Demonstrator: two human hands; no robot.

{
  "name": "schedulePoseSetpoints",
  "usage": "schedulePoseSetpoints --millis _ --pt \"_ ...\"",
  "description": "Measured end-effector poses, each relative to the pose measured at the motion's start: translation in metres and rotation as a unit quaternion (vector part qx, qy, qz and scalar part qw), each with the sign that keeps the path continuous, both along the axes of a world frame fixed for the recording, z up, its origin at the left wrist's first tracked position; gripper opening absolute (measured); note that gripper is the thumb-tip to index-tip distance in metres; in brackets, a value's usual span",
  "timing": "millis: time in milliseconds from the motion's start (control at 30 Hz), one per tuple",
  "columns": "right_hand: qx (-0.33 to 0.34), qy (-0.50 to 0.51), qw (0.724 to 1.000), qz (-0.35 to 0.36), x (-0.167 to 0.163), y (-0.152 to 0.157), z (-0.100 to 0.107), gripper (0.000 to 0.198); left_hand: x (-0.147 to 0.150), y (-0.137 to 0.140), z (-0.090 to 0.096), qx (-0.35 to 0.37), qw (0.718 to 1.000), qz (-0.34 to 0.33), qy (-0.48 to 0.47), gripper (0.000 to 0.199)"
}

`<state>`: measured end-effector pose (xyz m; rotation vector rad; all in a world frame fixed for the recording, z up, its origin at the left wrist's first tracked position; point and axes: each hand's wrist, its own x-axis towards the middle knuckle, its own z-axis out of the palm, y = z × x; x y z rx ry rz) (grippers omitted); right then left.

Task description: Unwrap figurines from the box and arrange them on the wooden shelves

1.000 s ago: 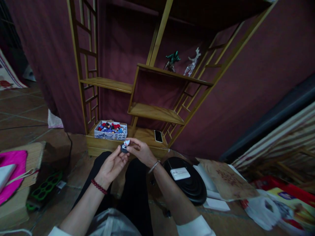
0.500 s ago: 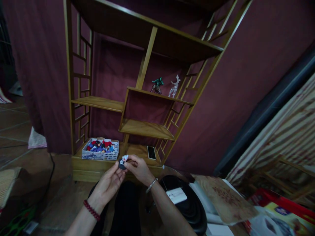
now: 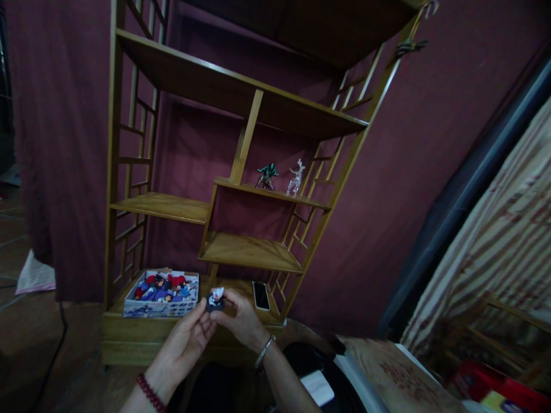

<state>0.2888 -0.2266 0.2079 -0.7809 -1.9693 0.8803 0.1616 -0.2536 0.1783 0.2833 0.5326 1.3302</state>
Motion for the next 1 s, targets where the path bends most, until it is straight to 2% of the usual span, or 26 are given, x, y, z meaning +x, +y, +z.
schedulePoseSetpoints --millis 200,533,733,1000 --pt "0.0 0.011 1.0 -0.017 0.004 0.018 0.005 0.033 0.003 0.022 0.005 0.011 1.0 -0.017 0.003 0.01" --pt "0.0 0.008 0.999 -0.044 0.01 0.053 -0.006 0.031 0.004 0.053 0.0 0.02 0.999 -0.028 0.019 0.007" --pt "0.003 -0.005 0.997 -0.076 0.011 0.062 -0.008 0.03 -0.002 0.06 -0.002 0.022 0.998 -0.032 0.058 0.008" --pt "-0.008 0.004 0.997 -0.078 0.017 0.077 -0.01 0.028 -0.001 0.062 0.01 0.059 0.993 -0.034 0.093 0.022"
